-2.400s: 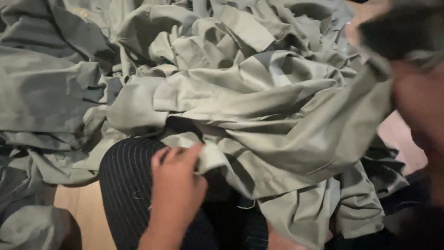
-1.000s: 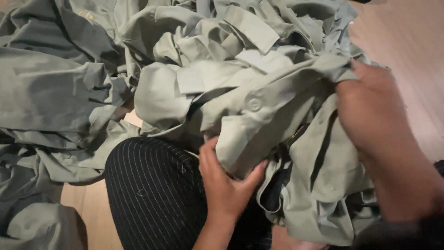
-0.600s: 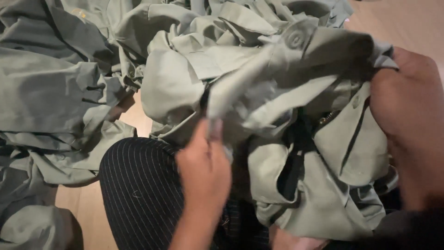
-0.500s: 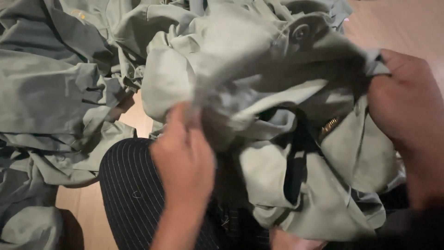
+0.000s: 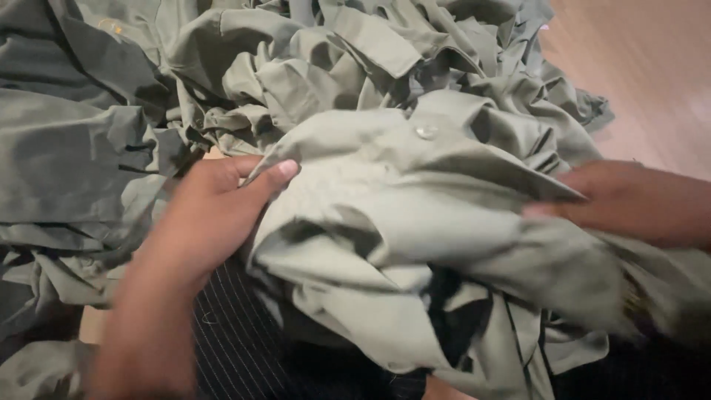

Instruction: The person is manually inspecting a pile of green shirts for defects or specific labels.

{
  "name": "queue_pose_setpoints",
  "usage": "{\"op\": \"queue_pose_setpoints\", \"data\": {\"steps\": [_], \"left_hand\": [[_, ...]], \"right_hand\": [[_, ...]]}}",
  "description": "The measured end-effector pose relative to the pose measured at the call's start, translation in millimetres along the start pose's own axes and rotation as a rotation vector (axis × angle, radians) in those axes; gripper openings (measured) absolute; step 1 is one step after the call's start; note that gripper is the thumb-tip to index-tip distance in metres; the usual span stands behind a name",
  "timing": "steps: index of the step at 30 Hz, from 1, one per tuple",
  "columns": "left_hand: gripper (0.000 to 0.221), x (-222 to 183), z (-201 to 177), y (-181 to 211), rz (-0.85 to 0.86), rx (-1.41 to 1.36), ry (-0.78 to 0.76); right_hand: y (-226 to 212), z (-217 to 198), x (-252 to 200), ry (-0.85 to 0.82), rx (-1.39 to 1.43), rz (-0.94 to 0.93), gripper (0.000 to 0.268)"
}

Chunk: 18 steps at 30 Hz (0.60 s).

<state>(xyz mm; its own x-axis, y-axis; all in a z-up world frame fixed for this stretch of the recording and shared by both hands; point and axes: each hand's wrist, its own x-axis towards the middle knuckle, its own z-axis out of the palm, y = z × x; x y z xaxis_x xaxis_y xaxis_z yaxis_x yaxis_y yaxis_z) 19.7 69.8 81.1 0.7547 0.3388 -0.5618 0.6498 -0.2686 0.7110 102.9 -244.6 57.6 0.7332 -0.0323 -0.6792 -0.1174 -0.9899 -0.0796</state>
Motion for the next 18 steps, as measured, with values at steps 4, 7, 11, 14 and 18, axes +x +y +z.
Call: {"op": "queue_pose_setpoints", "data": {"steps": [4,7,11,14,18], "left_hand": [[0.049,88,15,-61,0.293,0.143,0.220],[0.034,98,16,-57,0.224,0.107,0.327],[0.054,96,10,-44,0.307,-0.039,0.520],[0.059,99,11,-33,0.332,-0.106,0.536],[0.041,120,14,-51,0.335,-0.035,0.570]], "right_hand": [[-18,-9,11,0.166,-0.087,-0.154,0.043],[-11,-24,7,0.392,-0.119,-0.257,0.039],[-19,-21,-31,0.610,0.171,-0.648,0.054],[-57,7,-60,0.437,0.025,-0.652,0.070],[-86,75,-10,0.607,-0.156,-0.629,0.077]]}}
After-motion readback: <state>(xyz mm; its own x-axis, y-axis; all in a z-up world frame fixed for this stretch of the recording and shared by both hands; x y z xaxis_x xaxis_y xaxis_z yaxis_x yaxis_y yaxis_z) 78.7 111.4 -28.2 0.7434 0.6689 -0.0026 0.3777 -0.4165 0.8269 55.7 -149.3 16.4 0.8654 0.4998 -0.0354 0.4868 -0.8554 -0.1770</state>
